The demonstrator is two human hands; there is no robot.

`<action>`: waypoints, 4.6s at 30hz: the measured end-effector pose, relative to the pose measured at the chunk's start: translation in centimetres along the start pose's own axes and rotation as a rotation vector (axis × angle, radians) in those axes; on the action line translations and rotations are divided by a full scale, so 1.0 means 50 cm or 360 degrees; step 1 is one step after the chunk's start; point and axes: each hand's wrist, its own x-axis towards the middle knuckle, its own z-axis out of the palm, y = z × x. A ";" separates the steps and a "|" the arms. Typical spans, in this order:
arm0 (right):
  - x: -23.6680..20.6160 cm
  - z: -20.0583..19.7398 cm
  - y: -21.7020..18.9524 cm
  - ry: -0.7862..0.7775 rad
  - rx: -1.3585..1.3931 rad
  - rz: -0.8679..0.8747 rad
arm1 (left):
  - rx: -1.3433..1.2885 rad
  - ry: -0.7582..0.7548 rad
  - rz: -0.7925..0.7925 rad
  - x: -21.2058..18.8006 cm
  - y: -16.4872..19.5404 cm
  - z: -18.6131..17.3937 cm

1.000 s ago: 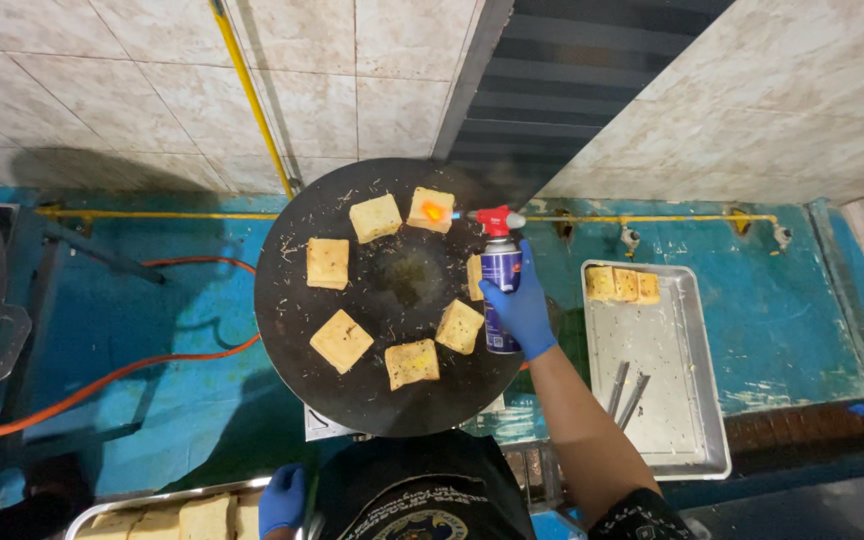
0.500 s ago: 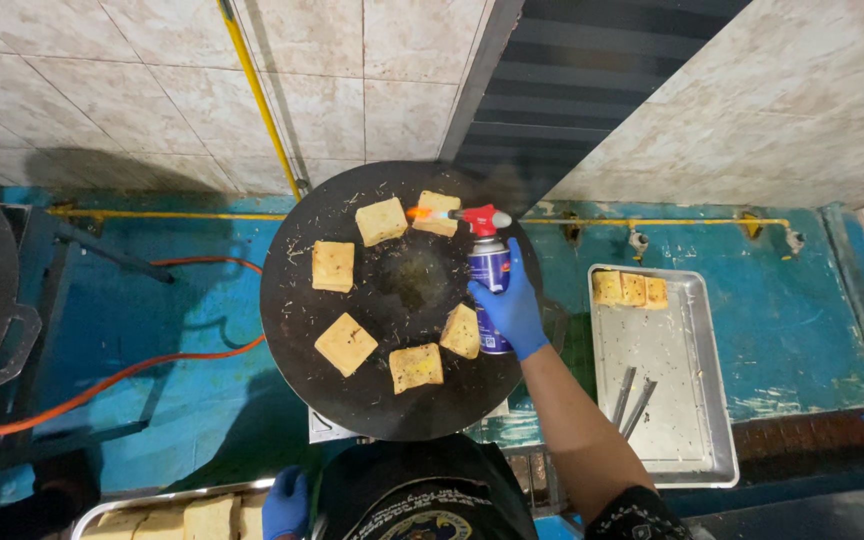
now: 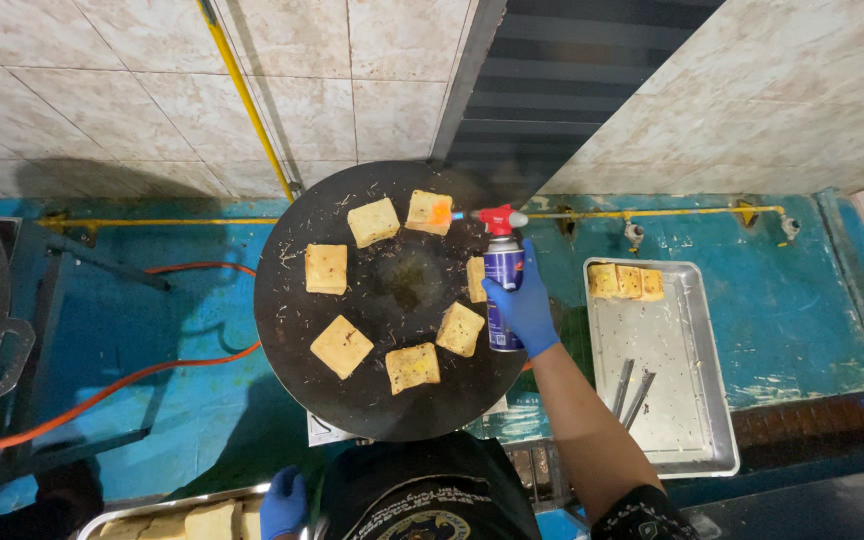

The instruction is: The person uses a blowtorch to char tofu cubes arranged on a round griddle, moving the flame over each piece. They then use tongs to flip and transfer the torched tofu pieces onto a metal tray, with trays of raw tofu cubes nearby.

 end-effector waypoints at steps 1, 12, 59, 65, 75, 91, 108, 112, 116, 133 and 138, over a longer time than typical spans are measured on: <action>0.002 0.003 -0.005 -0.0006 -0.0029 -0.0015 | 0.0114 0.0003 -0.0051 -0.002 0.001 -0.002; 0.018 0.055 -0.068 -0.0106 0.0055 -0.0164 | 0.0201 0.0069 0.0020 -0.014 0.014 -0.011; 0.000 0.016 -0.018 0.0097 -0.0284 -0.0242 | 0.0284 0.0181 -0.0145 0.001 0.011 -0.001; -0.083 0.016 0.014 0.0040 -0.0563 -0.0341 | 0.0272 0.0144 -0.0125 -0.008 0.038 -0.007; -0.119 0.017 0.041 -0.0149 -0.0563 -0.0412 | 0.0234 0.0124 0.0179 -0.007 0.004 0.002; -0.102 0.074 -0.010 -0.0340 -0.0958 -0.0536 | 0.0297 0.0228 -0.0130 -0.017 0.000 -0.009; -0.089 0.077 0.000 -0.0336 -0.1088 -0.0722 | 0.0294 0.0110 -0.0128 -0.012 -0.008 -0.001; -0.095 0.063 0.008 -0.0295 -0.1034 -0.0700 | 0.0240 0.0176 -0.0011 -0.009 -0.006 -0.001; -0.098 0.046 0.015 -0.0271 -0.0944 -0.0705 | -0.0043 0.0140 0.0076 0.003 0.003 0.002; -0.088 0.046 0.021 -0.0303 -0.0999 -0.0661 | 0.0062 0.0150 0.0099 0.003 0.001 0.018; -0.080 0.067 0.015 -0.0369 -0.1067 -0.0583 | 0.0003 0.0194 0.0131 0.002 -0.004 0.014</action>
